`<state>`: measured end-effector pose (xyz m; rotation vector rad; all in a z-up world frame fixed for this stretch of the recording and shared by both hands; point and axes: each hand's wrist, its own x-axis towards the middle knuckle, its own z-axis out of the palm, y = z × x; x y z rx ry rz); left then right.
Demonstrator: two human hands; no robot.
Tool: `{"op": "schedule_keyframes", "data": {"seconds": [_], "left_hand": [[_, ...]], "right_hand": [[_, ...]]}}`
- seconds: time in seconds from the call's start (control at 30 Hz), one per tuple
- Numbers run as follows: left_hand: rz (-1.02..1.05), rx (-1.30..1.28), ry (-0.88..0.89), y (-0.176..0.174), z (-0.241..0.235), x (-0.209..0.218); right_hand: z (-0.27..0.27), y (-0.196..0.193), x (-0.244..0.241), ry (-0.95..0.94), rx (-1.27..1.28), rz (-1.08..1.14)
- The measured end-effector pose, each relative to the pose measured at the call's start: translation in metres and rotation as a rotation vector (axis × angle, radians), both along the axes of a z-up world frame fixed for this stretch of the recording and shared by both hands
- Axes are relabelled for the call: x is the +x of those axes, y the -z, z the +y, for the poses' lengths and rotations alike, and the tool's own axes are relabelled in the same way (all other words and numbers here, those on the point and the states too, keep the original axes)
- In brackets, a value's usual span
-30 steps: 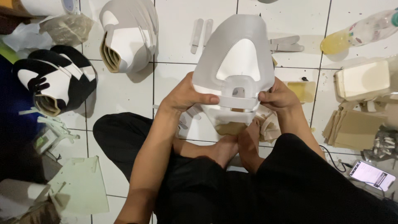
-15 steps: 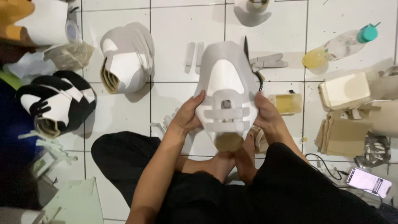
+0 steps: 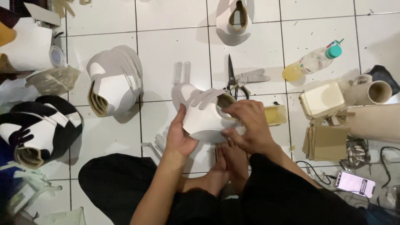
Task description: The person sits on the floor and assembles white slipper components by attaching straps. They use a brush to apply adhesive from a container to the slipper parts and press the straps into place. The person handles multiple slipper components and tools on the floor.
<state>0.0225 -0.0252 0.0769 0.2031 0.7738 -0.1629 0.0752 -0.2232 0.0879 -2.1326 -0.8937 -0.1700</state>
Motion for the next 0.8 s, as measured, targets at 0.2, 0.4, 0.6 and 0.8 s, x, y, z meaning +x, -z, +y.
{"op": "schedule_keyframes", "data": {"seconds": [0.2,0.4,0.6,0.8], "left_hand": [[-0.082,-0.134,-0.078,-0.05,0.006,-0.006],[-0.246,-0.112,-0.056,-0.059,0.016,-0.033],[-0.433,0.139,-0.112,-0.023,0.058,-0.053],[-0.466,0.135,-0.063,0.009,0.063,-0.074]], "right_hand": [[0.013,-0.028,0.015,-0.09,0.127,0.066],[0.044,-0.034,0.009,-0.148,-0.067,-0.048],[0.085,-0.058,-0.011,-0.448,0.048,-0.191],[0.078,-0.059,0.005,-0.278,0.103,-0.071]]}}
